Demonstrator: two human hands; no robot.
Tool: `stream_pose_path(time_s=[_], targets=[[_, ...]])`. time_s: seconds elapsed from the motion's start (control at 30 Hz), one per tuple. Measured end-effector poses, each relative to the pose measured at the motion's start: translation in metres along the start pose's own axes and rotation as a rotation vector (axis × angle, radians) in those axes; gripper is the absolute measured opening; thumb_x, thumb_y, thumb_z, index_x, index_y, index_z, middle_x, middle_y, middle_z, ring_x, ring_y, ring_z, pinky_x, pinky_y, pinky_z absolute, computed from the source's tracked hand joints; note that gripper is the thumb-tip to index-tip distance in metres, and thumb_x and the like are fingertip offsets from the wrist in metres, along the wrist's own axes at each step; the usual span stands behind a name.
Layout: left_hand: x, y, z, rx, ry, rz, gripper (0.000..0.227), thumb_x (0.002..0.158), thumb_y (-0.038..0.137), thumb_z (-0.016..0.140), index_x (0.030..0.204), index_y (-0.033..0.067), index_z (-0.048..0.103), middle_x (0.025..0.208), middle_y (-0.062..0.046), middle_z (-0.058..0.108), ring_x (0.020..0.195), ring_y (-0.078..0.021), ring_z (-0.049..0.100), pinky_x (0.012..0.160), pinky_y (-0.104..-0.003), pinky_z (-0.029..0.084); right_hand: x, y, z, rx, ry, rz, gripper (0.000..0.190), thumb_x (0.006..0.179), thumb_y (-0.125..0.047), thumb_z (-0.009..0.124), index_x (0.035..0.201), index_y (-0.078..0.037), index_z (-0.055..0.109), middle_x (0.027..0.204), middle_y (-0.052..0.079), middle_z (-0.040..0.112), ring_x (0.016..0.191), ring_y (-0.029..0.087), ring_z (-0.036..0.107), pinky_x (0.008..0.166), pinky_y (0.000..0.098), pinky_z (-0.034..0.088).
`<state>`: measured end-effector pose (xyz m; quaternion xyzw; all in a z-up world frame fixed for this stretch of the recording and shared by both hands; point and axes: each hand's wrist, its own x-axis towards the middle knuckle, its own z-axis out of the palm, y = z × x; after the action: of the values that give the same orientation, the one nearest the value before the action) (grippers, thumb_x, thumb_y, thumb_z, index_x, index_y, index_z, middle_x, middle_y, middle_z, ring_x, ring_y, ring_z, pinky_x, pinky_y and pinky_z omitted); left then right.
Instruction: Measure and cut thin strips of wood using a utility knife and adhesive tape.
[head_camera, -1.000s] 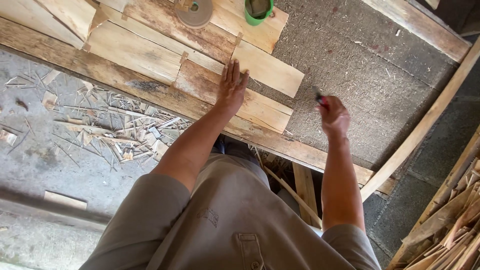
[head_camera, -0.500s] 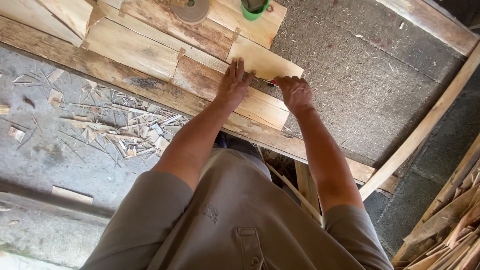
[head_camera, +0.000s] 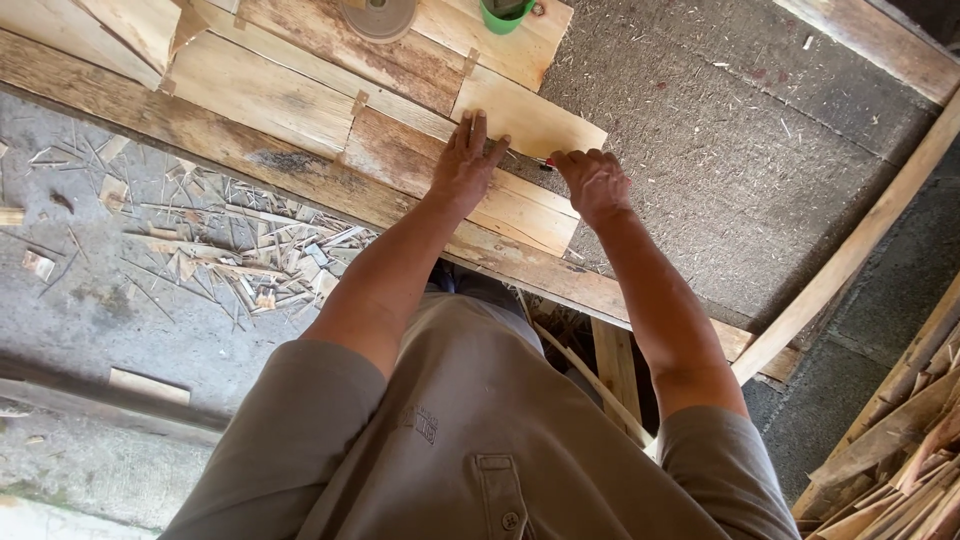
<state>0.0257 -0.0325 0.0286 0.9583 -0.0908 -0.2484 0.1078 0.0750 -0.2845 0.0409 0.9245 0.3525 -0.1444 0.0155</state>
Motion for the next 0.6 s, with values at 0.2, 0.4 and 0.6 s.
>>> stream_pose_path(time_s=[0.2, 0.4, 0.6], targets=[[0.008, -0.008, 0.018, 0.041, 0.041, 0.019, 0.077, 0.102, 0.005, 0.053, 0.166, 0.0311, 0.019, 0.170, -0.024, -0.006, 0.156, -0.0415, 0.000, 0.128, -0.044, 0.009, -0.009, 0.010, 0.000, 0.036, 0.063, -0.035, 0.048, 0.091, 0.014, 0.059, 0.127, -0.017, 0.069, 0.099, 0.005, 0.077, 0.079, 0.018, 0.070, 0.077, 0.0347, 0.062], [0.013, -0.012, 0.032, 0.054, 0.091, 0.023, 0.078, 0.101, 0.002, 0.053, 0.167, 0.0317, 0.023, 0.170, -0.024, -0.004, 0.157, -0.0409, 0.001, 0.129, -0.043, 0.010, -0.017, 0.013, -0.013, -0.001, 0.018, -0.019, 0.047, 0.088, 0.013, 0.059, 0.122, -0.018, 0.071, 0.099, 0.005, 0.077, 0.083, 0.019, 0.071, 0.083, 0.0350, 0.062], [0.010, -0.011, 0.027, -0.002, 0.097, 0.023, 0.073, 0.102, 0.008, 0.055, 0.165, 0.0317, 0.027, 0.170, -0.024, -0.002, 0.158, -0.0413, 0.002, 0.130, -0.043, 0.012, -0.024, 0.025, -0.007, -0.012, 0.045, -0.048, 0.045, 0.091, 0.012, 0.060, 0.124, -0.018, 0.070, 0.104, 0.006, 0.078, 0.080, 0.018, 0.071, 0.078, 0.0335, 0.062]])
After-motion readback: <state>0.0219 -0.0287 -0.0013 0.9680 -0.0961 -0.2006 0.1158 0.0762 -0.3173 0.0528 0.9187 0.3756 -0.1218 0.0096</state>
